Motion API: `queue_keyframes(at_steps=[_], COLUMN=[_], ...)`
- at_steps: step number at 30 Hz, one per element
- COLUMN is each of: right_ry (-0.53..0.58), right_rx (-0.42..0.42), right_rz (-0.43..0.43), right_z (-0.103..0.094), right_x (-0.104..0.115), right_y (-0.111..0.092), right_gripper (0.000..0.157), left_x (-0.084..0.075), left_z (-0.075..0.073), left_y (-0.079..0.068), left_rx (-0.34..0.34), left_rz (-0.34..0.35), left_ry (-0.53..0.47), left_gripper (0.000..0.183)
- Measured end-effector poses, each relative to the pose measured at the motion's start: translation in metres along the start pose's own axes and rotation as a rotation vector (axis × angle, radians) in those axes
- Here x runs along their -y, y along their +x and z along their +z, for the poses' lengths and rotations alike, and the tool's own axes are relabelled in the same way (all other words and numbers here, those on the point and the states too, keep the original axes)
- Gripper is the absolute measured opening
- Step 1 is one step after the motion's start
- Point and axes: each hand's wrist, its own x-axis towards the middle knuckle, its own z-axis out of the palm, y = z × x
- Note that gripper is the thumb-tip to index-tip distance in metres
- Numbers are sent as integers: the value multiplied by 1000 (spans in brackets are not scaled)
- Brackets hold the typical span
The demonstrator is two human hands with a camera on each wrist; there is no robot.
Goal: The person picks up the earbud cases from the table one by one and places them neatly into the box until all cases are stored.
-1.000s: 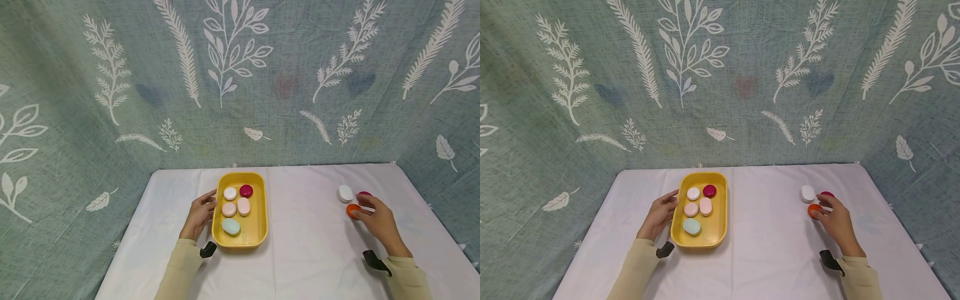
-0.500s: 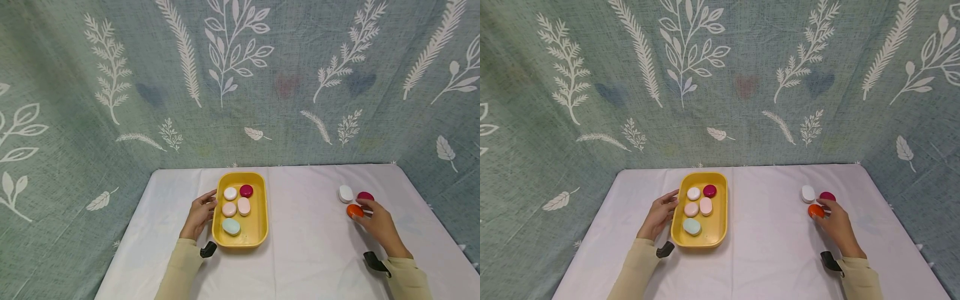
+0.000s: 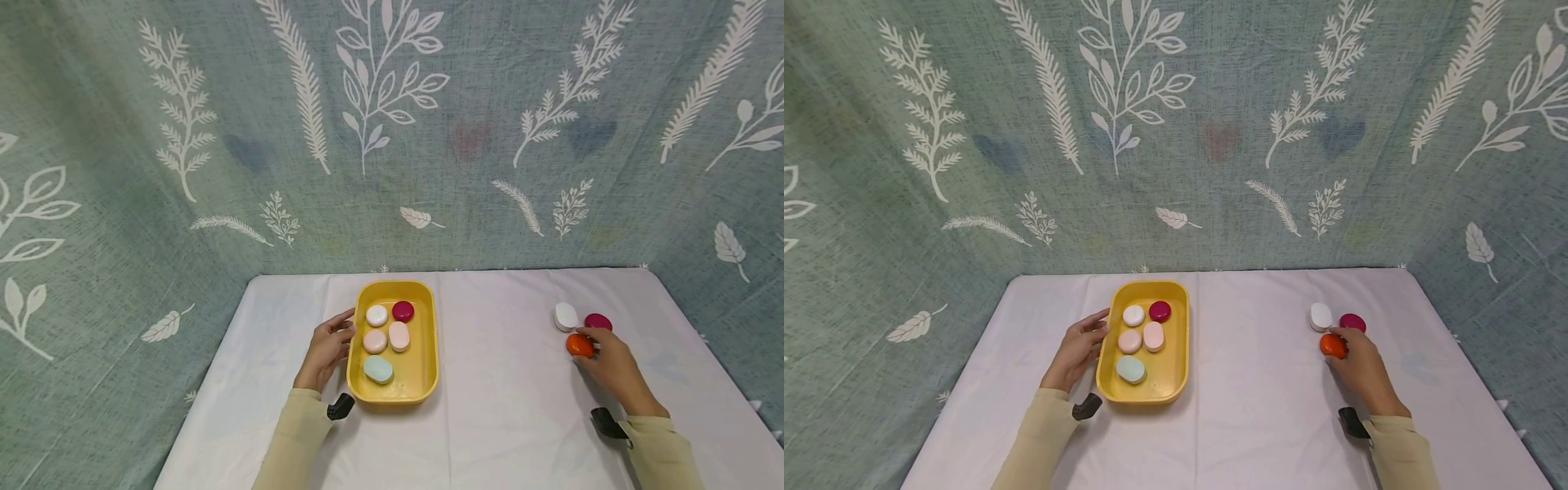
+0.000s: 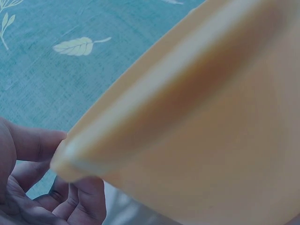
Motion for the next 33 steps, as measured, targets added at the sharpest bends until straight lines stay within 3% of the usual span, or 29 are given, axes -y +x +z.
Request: queue_keyframes(at_steps=[7,15,33], right_ry=[-10,18,172], right_rx=[26,27,5], right_rz=[13,-32,-388], right_z=[1,7,31], right_x=[1,11,83], right_y=[3,5,12], right_gripper=[58,59,47], left_x=[-2,-4,-2], left_z=[-1,1,1], left_y=[0,0,-2], left_rx=[9,-9,-15], left_rz=[5,-11,-10], left_ry=[1,0,5], left_gripper=[46,46,46])
